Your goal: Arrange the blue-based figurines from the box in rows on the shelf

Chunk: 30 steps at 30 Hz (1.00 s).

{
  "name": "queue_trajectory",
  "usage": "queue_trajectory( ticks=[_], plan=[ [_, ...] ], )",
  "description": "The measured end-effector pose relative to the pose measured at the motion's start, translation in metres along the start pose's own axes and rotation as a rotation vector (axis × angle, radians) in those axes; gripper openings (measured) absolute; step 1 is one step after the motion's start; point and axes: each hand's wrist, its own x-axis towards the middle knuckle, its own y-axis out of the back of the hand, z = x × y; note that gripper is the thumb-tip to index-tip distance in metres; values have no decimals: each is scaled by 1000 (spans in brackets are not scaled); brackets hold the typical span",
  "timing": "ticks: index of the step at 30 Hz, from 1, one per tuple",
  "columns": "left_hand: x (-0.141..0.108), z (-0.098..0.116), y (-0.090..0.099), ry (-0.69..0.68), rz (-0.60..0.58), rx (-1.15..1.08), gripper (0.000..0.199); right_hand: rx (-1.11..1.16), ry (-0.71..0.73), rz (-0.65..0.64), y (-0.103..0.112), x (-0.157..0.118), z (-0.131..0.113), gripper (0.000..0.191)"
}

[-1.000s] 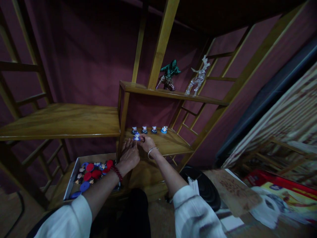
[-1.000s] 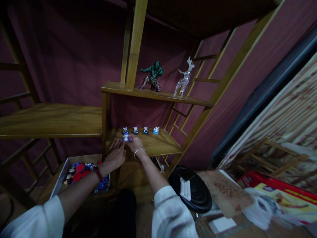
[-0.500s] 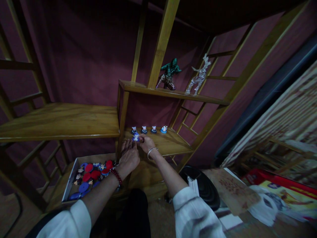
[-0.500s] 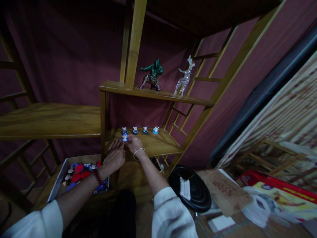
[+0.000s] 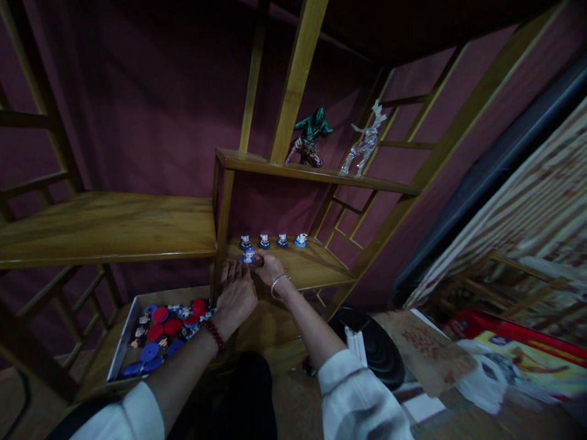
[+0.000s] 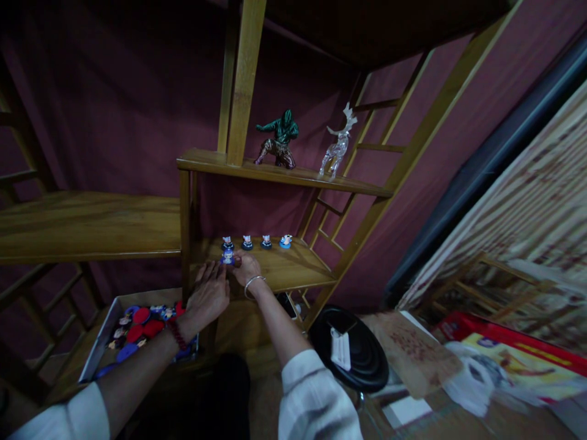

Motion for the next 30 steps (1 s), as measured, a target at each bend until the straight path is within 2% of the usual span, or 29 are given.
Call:
queue_trajectory(
  ticks=[12, 19, 22, 30],
  plan=[
    [0, 1, 1, 15, -20, -42, 44, -48, 4, -10, 1, -1, -1, 22],
    [-2, -1, -8, 20, -4, -25, 42, -20, -8, -11, 3, -2, -5, 24],
    [-2, -1, -10, 31, -32, -13, 43, -44, -12, -18, 2, -2, -4, 24],
    [-1, 0, 1, 49, -104, -44, 47, -53, 0, -29, -2, 0, 4, 28]
  ],
)
